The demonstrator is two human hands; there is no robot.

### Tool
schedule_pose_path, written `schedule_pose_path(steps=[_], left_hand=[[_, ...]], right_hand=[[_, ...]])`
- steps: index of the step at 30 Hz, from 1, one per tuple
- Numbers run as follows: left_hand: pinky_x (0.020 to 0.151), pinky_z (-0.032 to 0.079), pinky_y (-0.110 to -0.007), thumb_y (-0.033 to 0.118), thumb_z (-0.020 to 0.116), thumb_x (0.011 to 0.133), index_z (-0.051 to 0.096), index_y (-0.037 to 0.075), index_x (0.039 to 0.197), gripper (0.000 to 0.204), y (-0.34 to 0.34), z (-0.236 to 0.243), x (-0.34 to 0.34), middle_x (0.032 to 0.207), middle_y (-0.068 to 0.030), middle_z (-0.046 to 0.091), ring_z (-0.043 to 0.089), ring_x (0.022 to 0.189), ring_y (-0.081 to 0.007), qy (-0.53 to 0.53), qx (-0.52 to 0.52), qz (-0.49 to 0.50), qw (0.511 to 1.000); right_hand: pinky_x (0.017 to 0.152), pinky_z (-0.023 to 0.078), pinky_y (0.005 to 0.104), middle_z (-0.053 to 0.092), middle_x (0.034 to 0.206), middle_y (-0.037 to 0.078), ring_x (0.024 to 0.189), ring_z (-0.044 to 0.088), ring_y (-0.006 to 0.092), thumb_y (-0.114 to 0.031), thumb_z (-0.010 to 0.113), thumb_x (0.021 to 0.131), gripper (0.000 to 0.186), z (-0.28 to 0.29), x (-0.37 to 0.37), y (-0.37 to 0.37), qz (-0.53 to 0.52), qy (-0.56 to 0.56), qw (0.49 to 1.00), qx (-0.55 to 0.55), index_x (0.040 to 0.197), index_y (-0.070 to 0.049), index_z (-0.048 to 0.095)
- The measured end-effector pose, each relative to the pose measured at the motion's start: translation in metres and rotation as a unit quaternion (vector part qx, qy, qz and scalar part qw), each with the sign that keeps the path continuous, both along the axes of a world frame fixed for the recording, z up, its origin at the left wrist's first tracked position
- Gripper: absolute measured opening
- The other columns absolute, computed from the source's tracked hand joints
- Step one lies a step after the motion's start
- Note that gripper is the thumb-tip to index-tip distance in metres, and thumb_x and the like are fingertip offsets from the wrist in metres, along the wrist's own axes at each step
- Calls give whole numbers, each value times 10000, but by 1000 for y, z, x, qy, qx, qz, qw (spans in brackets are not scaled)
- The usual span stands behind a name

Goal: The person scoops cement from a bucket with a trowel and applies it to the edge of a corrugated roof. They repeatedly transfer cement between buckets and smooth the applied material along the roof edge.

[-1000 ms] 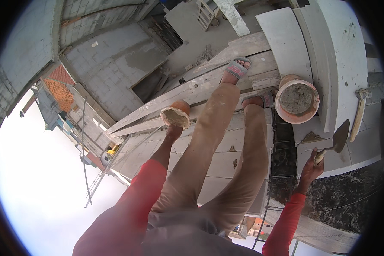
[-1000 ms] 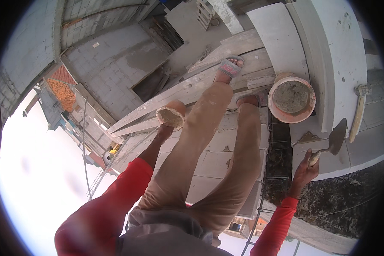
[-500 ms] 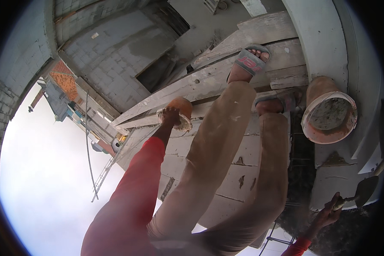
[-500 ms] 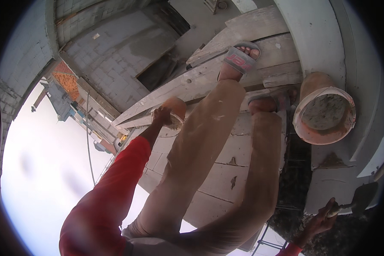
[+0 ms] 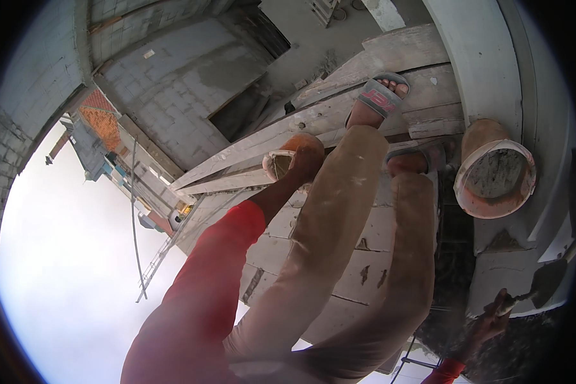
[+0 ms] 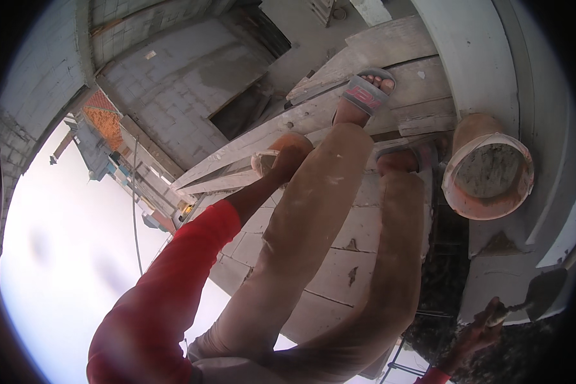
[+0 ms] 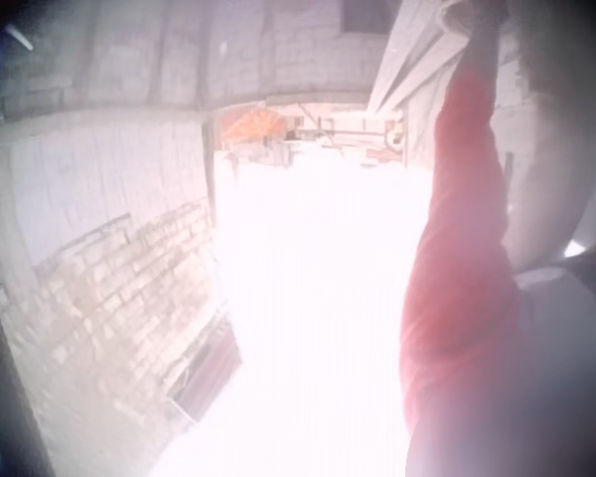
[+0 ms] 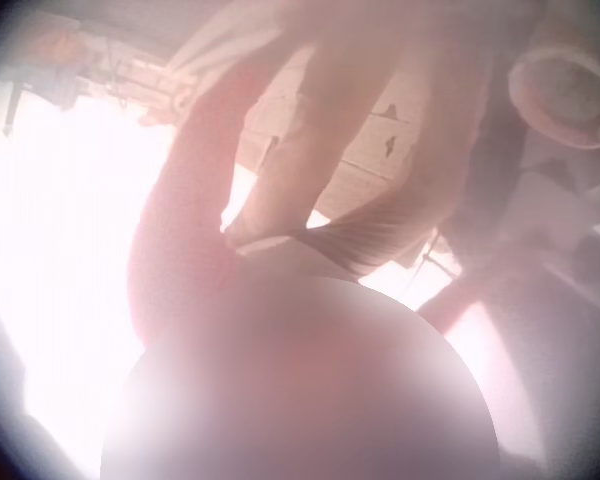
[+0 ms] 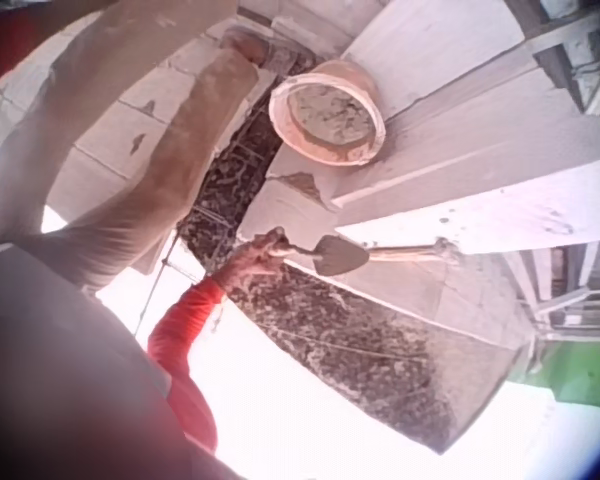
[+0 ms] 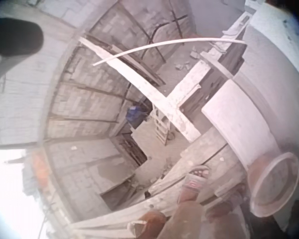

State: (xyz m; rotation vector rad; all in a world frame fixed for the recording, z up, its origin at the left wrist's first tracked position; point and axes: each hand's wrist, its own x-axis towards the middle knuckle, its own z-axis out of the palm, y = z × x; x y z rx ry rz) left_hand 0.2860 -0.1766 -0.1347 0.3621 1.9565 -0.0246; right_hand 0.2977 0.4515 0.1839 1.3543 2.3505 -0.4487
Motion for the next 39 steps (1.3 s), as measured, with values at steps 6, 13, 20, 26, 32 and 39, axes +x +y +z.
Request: schedule_pose_path(steps=[6, 13, 20, 26, 32, 39], left_hand=[[1193, 350, -536, 420, 790, 890, 428, 27, 1579, 871, 36, 103, -54, 1431, -249, 559, 529, 1392, -414, 170, -63, 244, 953], [969, 375, -455, 430, 754, 953, 423, 70, 1365, 639, 20, 118, 30, 1206, -135, 473, 457, 1149, -310, -62, -163, 718, 674], [646, 397, -345, 410, 695, 1020, 579, 132, 982, 304, -1, 123, 75, 765, 11, 467, 461, 682, -155, -43, -58, 820, 567], [517, 352, -286, 468, 662, 1044, 557, 195, 878, 336, -57, 221, 11, 603, 77, 348, 380, 515, -89, -1, -126, 843, 523], [513, 373, -246, 298, 593, 1099, 618, 151, 997, 180, -38, 328, -34, 711, 69, 435, 407, 548, -60, 60, 58, 849, 522], [650, 443, -263, 239, 607, 1078, 704, 88, 1091, 180, 31, 397, -151, 861, 46, 574, 512, 737, -80, 147, 155, 740, 638]], right_hand=[[592, 347, 317, 572, 724, -8, 658, 455, 101, -402, 780, 1016, 440, 2, -16, -22, -38, 27, 999, -15, 1039, 37, 774], [582, 338, 297, 525, 704, -26, 655, 453, 88, -376, 776, 1022, 394, -3, -20, -48, -79, 54, 995, -6, 1032, 17, 760], [570, 320, 277, 529, 708, -59, 633, 430, 61, -312, 750, 1049, 314, 28, -34, -65, -103, 80, 987, -90, 950, -17, 713], [585, 368, 258, 563, 734, -49, 655, 455, 53, -282, 762, 1045, 296, 71, -33, -86, -182, 196, 958, -101, 928, -22, 685], [618, 403, 267, 588, 815, -55, 716, 464, 49, -205, 774, 1030, 256, 123, -25, -121, -345, 231, 897, -151, 904, -15, 658], [613, 445, 337, 588, 709, -19, 662, 486, 102, -238, 816, 972, 297, 154, 7, -155, -394, 208, 877, -181, 858, 1, 681]])
